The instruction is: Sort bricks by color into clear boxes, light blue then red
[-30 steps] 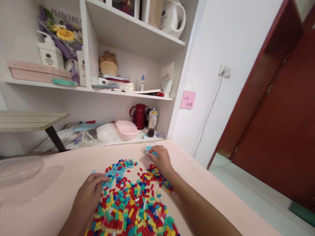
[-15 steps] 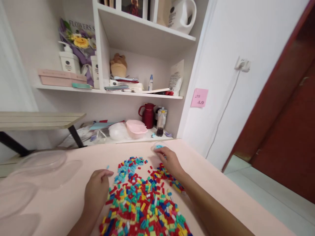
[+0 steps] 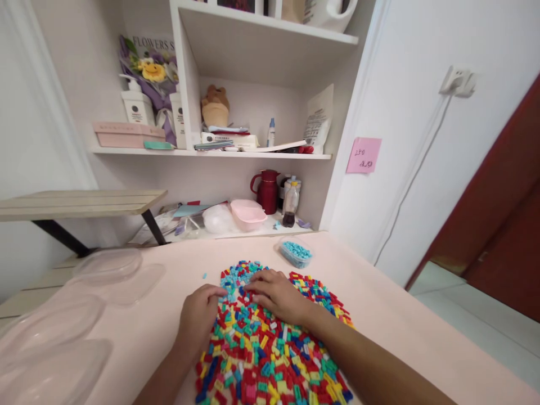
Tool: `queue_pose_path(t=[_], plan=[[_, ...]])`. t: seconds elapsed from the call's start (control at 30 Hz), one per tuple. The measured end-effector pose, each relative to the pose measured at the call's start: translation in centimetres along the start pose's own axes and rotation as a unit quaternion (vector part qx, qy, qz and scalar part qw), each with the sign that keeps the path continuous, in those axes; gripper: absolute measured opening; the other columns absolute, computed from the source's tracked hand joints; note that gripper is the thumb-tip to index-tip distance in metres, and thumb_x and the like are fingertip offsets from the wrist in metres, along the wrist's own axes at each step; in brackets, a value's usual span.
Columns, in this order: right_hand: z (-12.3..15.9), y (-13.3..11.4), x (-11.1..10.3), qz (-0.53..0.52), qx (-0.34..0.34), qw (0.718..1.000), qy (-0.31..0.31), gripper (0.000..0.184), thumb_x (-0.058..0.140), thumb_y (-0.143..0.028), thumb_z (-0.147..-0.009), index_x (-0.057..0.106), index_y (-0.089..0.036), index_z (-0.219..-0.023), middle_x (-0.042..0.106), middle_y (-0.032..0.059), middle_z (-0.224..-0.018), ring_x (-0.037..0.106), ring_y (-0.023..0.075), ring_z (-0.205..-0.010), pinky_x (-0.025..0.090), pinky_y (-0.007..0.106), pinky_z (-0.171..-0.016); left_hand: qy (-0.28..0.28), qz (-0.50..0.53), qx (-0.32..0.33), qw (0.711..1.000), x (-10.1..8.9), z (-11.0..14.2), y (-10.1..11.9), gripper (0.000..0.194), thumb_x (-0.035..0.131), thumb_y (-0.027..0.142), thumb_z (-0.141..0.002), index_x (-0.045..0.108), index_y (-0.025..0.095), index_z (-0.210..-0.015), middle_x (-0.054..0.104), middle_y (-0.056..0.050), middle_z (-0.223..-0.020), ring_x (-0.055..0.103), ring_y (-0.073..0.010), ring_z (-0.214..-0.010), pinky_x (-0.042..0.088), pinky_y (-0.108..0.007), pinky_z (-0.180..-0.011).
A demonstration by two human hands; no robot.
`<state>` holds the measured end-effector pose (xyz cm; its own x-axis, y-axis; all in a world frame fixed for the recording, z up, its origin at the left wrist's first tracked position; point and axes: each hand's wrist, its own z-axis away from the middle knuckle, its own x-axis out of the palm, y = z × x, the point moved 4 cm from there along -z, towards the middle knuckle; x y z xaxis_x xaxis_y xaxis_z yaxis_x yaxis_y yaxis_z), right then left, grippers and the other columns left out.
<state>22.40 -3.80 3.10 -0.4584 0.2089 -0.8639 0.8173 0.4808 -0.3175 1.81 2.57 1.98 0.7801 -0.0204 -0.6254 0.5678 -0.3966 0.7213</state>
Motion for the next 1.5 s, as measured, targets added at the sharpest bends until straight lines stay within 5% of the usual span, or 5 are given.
queue_pose_path(t=[0.17, 0.33, 0.7, 1.0, 1.5], plan=[[-0.2, 1.8, -0.2, 0.033, 0.086, 0.994, 0.053, 0.028, 0.046, -0.03, -0.099, 0.073, -0.024, -0.094, 0.067, 0.0053, -0.092, 0.058, 0.0208, -0.093, 0.04, 0.036, -0.088, -0.063, -0.007, 0.087, 0.994, 1.0, -0.1, 1.0, 0.039, 0.042, 0.016, -0.077, 0.079, 0.028, -0.083, 0.077, 0.0, -0.104, 0.068, -0.0186, -0.103, 0.051, -0.037, -0.098], [0.2, 0.1, -0.5, 0.0, 0.003, 0.998, 0.06, 0.035, 0.053, -0.038, -0.096, 0.06, -0.031, -0.129, 0.058, 0.0071, -0.129, 0.052, 0.0231, -0.116, 0.037, 0.039, -0.098, -0.12, -0.032, 0.135, 0.983, 1.7, -0.1, 1.4, 0.044, 0.043, 0.012, -0.077, 0.078, 0.029, -0.098, 0.07, -0.001, -0.122, 0.062, -0.0194, -0.117, 0.046, -0.043, -0.106], [0.0, 0.8, 0.2, -0.006, 0.028, 0.998, 0.057, 0.025, 0.054, -0.034, -0.095, 0.07, -0.033, -0.115, 0.063, 0.0051, -0.119, 0.056, 0.0224, -0.108, 0.04, 0.039, -0.095, 0.059, -0.018, 0.033, 0.998, -0.4, -0.2, 0.2, 0.037, 0.039, 0.016, -0.077, 0.075, 0.023, -0.076, 0.071, -0.005, -0.097, 0.067, -0.0193, -0.097, 0.052, -0.035, -0.091], [0.1, -0.4, 0.0, -0.001, -0.015, 0.999, 0.03, 0.02, 0.057, -0.038, -0.094, 0.074, -0.033, -0.105, 0.063, 0.0038, -0.112, 0.056, 0.0225, -0.104, 0.039, 0.04, -0.094, -0.102, -0.005, 0.106, 0.989, 1.0, 0.2, 1.8, 0.046, 0.038, 0.01, -0.072, 0.079, 0.027, -0.078, 0.074, -0.003, -0.094, 0.067, -0.0191, -0.094, 0.051, -0.035, -0.09], [0.5, 4.8, -0.4, -0.094, 0.199, 0.954, 0.203, 0.034, 0.048, -0.005, -0.084, 0.074, -0.024, -0.095, 0.064, 0.0031, -0.091, 0.061, 0.0178, -0.086, 0.047, 0.03, -0.08, -0.095, -0.047, 0.155, 0.982, 2.0, -0.1, 0.8, 0.047, 0.042, 0.009, -0.075, 0.078, 0.027, -0.098, 0.072, -0.006, -0.115, 0.064, -0.0215, -0.11, 0.05, -0.04, -0.098]])
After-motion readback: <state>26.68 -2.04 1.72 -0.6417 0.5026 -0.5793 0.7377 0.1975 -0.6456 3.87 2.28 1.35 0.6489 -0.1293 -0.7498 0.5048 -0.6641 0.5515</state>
